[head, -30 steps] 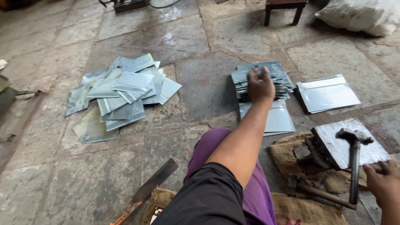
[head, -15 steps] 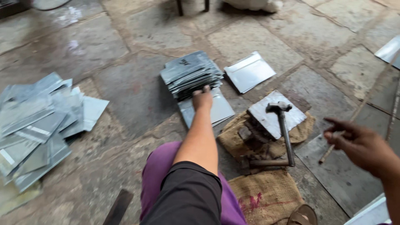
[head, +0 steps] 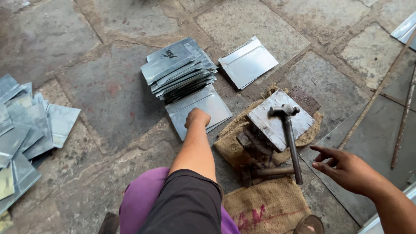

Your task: The person hammers several metal plates one at a time on an anvil while sitting on the floor.

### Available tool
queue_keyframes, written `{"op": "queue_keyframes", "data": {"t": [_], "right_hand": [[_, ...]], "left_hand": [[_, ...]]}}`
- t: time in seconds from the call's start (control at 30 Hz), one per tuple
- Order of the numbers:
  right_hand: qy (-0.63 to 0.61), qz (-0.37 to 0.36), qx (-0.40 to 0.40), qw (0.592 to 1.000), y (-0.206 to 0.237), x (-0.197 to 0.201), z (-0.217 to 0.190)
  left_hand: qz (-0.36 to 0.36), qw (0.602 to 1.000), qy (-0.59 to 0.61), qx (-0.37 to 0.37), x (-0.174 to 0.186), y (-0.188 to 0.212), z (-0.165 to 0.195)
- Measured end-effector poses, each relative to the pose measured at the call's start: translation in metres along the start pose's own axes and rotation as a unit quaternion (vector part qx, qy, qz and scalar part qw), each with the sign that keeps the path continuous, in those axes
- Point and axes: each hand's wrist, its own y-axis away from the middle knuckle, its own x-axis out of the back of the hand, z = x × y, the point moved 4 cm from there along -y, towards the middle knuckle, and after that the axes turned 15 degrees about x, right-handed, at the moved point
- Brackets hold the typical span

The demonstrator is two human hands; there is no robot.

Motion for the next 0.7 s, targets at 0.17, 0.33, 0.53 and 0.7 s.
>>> {"op": "queue_keyframes", "data": {"t": [0.17,0.33,0.53,0.7], "right_hand": [[-0.025,0.008,0.023,0.999,-0.032,0.002,0.009],[-0.029,-0.031,-0.014,0.999,-0.059,-0.005,0.035],[-0.047,-0.028,-0.019,0.998,-0.076,-0.016,0.07],[-0.067,-0.043,-0.033,0.996,-0.079,-0.025,0.089]], "left_hand": [[0.026,0.999,0.004,0.018,-0.019,-0.043,0.012],[0.07,0.994,-0.073,-0.03,-0.024,-0.09,0.03],[0.103,0.984,-0.138,-0.051,-0.021,-0.123,0.059],[0.055,0.978,-0.198,-0.037,-0.028,-0.14,0.08]]}}
